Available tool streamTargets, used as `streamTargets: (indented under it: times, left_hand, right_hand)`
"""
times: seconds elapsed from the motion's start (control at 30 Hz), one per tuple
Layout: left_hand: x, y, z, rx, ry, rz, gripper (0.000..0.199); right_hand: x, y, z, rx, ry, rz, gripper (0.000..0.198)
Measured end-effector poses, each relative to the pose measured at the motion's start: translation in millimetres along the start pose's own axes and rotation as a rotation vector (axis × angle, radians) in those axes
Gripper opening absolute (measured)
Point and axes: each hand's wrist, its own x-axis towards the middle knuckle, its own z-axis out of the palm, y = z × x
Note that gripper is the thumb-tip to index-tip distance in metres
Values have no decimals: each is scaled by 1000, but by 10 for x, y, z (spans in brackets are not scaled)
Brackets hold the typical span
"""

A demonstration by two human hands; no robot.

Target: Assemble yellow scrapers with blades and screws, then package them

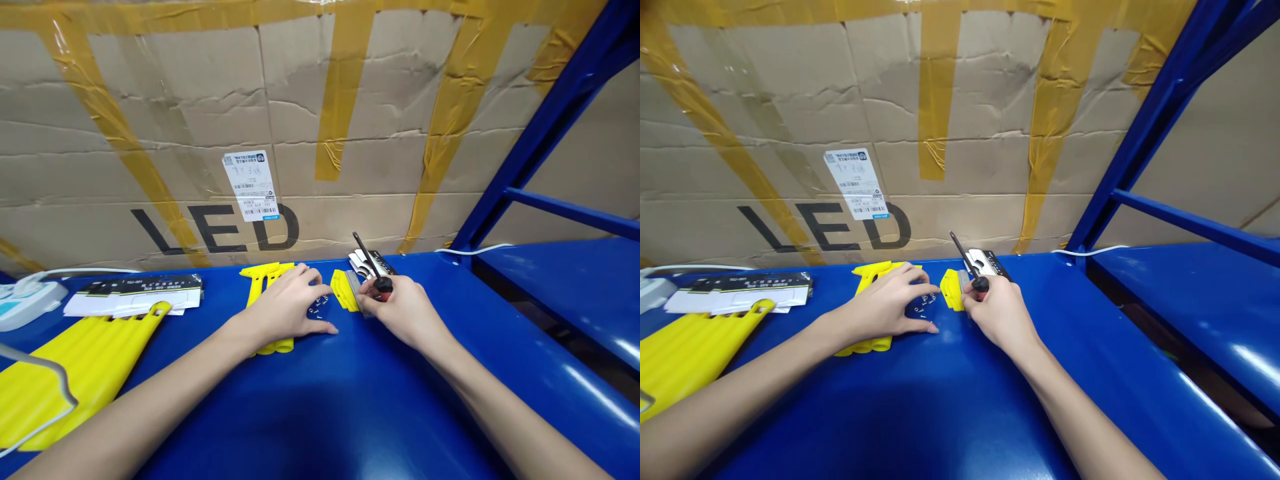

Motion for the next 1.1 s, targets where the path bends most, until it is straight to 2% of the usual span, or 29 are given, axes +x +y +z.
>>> streamTargets:
  times: [0.1, 0.2, 0.3, 0.37, 0.43, 0.53, 0.6, 0.7, 0.77, 0.93, 1.1]
  left_hand:
    - [3, -16, 42, 72, -1, -41, 46]
    - [17, -23, 35, 105, 4, -85, 43]
    - [-59, -3, -66, 97, 14, -82, 41]
    - [-187, 22, -187, 114, 18, -104, 39]
    - [-368, 38, -338, 159, -21, -225, 35]
    - [-684, -6, -564, 242, -172, -524, 30]
    - [-883, -99, -675, 315, -277, -674, 29]
    - [-1115, -301, -756, 398, -355, -853, 33]
    - [-1217, -430, -764, 417, -374, -924, 38]
    - [-1319, -578, -734, 412, -374, -955, 45]
    - [-1297, -490, -757, 367, -291, -870, 44]
  right_hand:
    - [2, 3, 10, -30, 6, 0, 16]
    - [-17, -26, 29, -22, 42, -29, 14]
    - [-79, -120, 66, 137, 26, -27, 19]
    - [-144, -209, 108, 287, -77, -7, 25]
    - [-218, -303, 165, 382, -184, -1, 33]
    - [-315, -450, 271, 435, -292, -51, 44]
    - [-360, -563, 344, 447, -359, -87, 51]
    - [-399, -754, 443, 426, -401, -155, 50]
    - [-410, -868, 497, 442, -390, -199, 48]
    - [-412, -946, 597, 508, -353, -140, 51]
    - [-397, -813, 624, 518, -357, -64, 57]
